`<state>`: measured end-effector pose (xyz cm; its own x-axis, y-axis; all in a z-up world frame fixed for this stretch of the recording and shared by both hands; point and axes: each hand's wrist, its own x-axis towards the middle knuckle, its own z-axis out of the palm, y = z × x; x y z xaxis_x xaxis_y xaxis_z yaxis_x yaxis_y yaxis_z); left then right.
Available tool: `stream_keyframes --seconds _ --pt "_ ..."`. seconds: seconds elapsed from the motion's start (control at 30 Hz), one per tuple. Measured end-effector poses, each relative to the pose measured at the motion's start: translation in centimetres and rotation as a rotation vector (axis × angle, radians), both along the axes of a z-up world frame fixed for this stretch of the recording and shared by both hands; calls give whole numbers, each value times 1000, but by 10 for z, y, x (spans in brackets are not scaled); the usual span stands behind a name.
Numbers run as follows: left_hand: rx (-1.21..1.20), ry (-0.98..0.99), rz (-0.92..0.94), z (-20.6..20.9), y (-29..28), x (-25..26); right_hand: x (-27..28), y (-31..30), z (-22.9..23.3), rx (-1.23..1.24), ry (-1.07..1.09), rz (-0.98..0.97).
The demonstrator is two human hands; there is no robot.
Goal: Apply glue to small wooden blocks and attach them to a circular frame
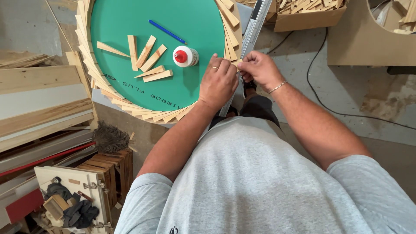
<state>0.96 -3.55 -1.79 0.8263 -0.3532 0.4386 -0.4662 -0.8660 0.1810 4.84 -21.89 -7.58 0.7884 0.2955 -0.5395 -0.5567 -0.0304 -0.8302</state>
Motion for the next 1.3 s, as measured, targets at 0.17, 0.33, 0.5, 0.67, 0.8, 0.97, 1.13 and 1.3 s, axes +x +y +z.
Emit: stream_keyframes --seconds 0.17,0.33,0.5,0.67,0.8,0.97,1.13,1.3 --pt "11 -39 52 -1 -6 0 0 1 9 3 7 -10" --pt "-20 -46 40 3 -5 1 0 1 0 9 14 -29" --pt "-36 -40 27 1 -4 0 1 2 0 -5 24 -28" --pt "-65 -58 31 0 -3 1 1 3 -3 26 20 -24" --pt "-87 -62 28 5 -4 4 1 2 -1 20 22 -22" --pt "-58 -39 9 22 -5 7 1 1 -7 20 3 -19" --pt "-87 0 1 21 -3 10 8 -13 18 4 4 -8" --pt "-105 70 -12 17 -2 18 31 -14 52 16 -25 -55"
